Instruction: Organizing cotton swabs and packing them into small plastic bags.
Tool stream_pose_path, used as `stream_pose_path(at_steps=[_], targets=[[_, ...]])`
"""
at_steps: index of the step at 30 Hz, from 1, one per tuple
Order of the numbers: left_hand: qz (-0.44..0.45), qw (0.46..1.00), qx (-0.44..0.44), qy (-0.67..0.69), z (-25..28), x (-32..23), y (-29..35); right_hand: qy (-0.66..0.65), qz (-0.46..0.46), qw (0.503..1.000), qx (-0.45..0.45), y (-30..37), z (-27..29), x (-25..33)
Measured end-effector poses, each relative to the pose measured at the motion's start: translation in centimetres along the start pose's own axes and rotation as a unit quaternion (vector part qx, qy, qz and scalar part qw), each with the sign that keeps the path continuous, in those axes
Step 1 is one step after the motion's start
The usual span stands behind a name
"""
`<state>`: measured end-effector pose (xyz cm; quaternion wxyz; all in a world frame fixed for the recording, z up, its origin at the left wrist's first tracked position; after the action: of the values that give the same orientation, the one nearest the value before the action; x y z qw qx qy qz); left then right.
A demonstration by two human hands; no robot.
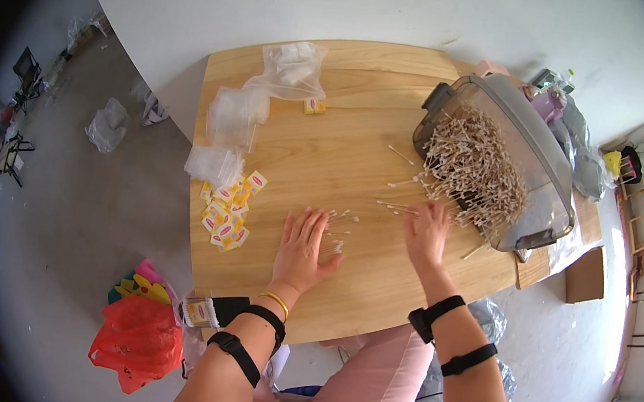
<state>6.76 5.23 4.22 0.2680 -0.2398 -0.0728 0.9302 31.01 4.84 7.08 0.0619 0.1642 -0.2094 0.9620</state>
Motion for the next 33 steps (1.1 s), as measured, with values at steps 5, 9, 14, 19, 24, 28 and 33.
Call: stream_pose_path(at_steps=[5, 9, 14, 19, 24, 28, 33], targets=[[0.002, 1.000, -0.010, 0.005, -0.7, 0.3, 0.2, -0.264, 0.011, 0.964, 0.041, 0.6, -4.3, 6.4], [-0.003, 1.000, -0.011, 0.020, -0.7, -0.1, 0.0, -0.340, -0.022, 0.939, 0.051, 0.5, -6.5, 8.4], [-0.001, 1.000, -0.006, 0.025, -0.6, 0.3, 0.2, -0.366, 0.014, 0.927, 0.084, 2.1, -8.4, 12.5], [0.008, 0.999, 0.001, 0.034, -0.6, 0.3, 0.1, -0.385, -0.034, 0.921, 0.053, 1.8, -7.8, 10.2], [0.006, 0.999, -0.017, 0.040, -0.1, 0.2, 0.2, -0.367, -0.038, 0.929, 0.028, 1.8, -6.9, 9.4], [0.000, 0.999, -0.009, 0.053, 0.0, -0.1, 0.2, -0.363, -0.057, 0.930, 0.023, 2.0, -7.0, 9.1], [-0.023, 0.993, -0.027, 0.109, 0.1, 0.2, 0.6, -0.369, -0.035, 0.928, 0.017, 3.3, -5.7, 8.8]])
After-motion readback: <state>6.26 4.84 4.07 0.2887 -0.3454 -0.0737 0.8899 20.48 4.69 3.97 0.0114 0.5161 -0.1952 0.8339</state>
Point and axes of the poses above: each hand's wrist, its own y-axis away from the middle knuckle, its own z-axis out of the back of the hand, x = y × z, the point moved 10 cm from there along -y, towards the middle knuckle, and after that the axes turned 1 degree about x, right-handed, at the moved point
